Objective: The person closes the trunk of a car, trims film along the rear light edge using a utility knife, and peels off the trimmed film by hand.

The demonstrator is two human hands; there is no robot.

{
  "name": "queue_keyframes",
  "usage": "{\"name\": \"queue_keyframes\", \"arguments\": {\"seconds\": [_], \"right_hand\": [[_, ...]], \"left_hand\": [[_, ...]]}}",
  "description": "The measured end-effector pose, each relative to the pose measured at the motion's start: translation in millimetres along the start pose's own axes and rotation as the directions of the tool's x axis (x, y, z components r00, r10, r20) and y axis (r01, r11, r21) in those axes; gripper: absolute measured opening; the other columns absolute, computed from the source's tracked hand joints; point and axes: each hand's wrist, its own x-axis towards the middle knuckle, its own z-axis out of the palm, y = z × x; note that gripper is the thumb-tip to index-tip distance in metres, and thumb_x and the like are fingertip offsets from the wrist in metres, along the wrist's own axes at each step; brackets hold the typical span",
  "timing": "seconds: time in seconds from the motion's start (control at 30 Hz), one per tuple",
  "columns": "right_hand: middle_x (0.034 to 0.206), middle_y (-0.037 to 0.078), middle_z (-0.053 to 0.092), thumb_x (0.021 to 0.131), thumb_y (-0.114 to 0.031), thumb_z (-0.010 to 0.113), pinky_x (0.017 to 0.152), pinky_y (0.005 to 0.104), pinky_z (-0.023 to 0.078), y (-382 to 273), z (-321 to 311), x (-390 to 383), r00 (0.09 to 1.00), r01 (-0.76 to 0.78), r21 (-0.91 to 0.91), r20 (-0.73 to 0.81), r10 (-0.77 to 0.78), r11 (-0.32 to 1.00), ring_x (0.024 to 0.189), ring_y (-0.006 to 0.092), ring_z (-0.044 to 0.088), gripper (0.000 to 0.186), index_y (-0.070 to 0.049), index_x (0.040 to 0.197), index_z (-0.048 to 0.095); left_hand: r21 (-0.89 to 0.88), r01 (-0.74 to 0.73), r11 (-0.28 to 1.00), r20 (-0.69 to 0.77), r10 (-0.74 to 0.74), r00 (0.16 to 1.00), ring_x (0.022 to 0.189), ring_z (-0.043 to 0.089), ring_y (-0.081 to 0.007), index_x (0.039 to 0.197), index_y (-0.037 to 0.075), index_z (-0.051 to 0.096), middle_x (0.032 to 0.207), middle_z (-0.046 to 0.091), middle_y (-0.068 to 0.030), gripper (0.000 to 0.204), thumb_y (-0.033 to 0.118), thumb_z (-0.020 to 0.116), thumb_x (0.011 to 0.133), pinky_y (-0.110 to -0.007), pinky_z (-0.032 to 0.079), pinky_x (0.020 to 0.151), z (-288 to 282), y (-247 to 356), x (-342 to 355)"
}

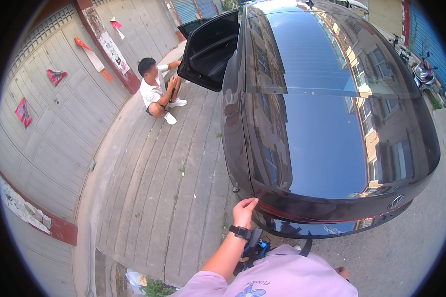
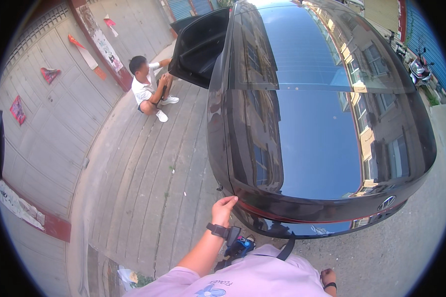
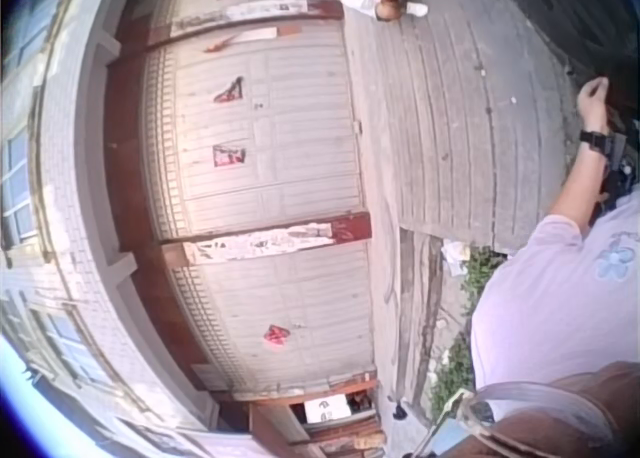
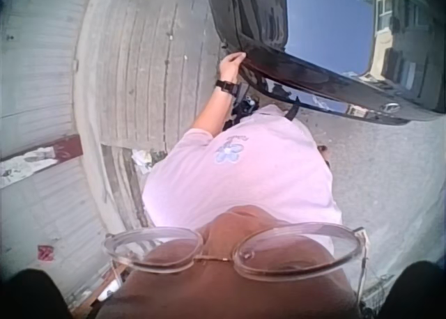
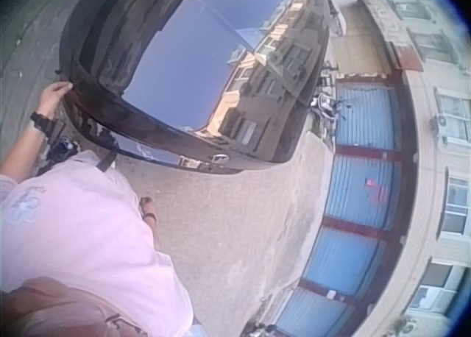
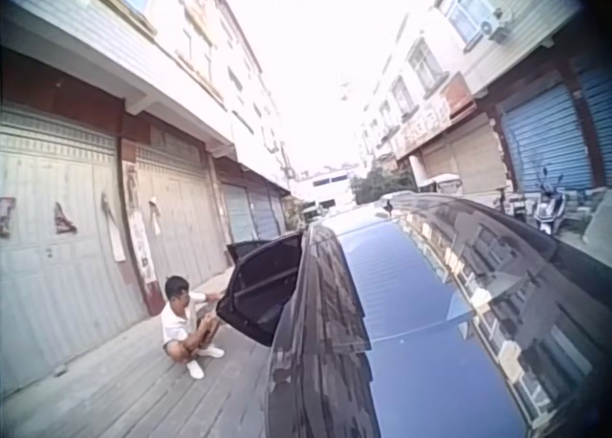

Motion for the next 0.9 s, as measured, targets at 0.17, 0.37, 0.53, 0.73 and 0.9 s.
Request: {"name": "queue_keyframes", "arguments": {"seconds": [0.17,0.37,0.53,0.73,0.9], "right_hand": [[0.067,0.014,0.068,0.079,-0.017,0.057,0.069,0.0348,0.053,-34,-14,-14,0.999,-0.031,0.013,0.044,0.031,0.999,0.068,0.0255,0.068,0.02,0.001,0.081,0.063],[0.068,0.014,0.068,0.079,-0.017,0.057,0.07,0.0345,0.053,-24,-11,-7,0.999,-0.009,0.014,0.045,0.009,1.0,0.069,0.0254,0.068,0.021,0.002,0.083,0.063],[0.069,0.015,0.068,0.08,-0.018,0.057,0.071,0.0348,0.053,-17,-5,0,0.999,0.008,0.002,0.043,-0.008,1.0,0.069,0.0255,0.068,0.022,0.002,0.083,0.063],[0.069,0.015,0.068,0.079,-0.018,0.057,0.07,0.0347,0.053,-26,-11,-4,0.997,-0.009,0.022,0.076,0.007,1.0,0.067,0.0254,0.068,0.022,0.002,0.084,0.063],[0.068,0.014,0.068,0.078,-0.017,0.057,0.068,0.0344,0.053,-15,-7,2,0.999,0.031,0.009,0.036,-0.032,0.999,0.066,0.0243,0.068,0.021,0.002,0.084,0.063]], "left_hand": [[-0.014,0.013,1.0,0.057,-0.012,0.998,0.085,0.058,-0.011,0.1,0.002,0.067,0.092,0.067,-0.0036,0.026,0.017,0.075,0.081,-0.024,0.044,0.077,-12,-12,11],[-0.099,0.029,0.995,0.128,-0.016,0.992,0.076,0.052,-0.0065,0.101,0.003,0.067,0.087,0.065,0.0009,0.025,0.019,0.073,0.082,-0.021,0.041,0.07,-13,-23,17],[-0.146,-0.025,0.989,0.133,0.045,0.99,0.077,0.052,-0.0064,0.1,0.003,0.067,0.087,0.064,0.0017,0.022,0.017,0.072,0.083,-0.021,0.041,0.071,-14,-33,23],[-0.262,-0.024,0.965,0.135,0.061,0.989,0.083,0.056,-0.0082,0.1,0.003,0.065,0.09,0.064,0.0002,0.019,0.013,0.069,0.084,-0.022,0.043,0.076,-10,-40,25],[-0.291,-0.043,0.956,0.119,0.081,0.99,0.083,0.056,-0.0083,0.099,0.003,0.064,0.088,0.063,0.0004,0.016,0.01,0.068,0.085,-0.022,0.043,0.076,-5,-41,22]]}}
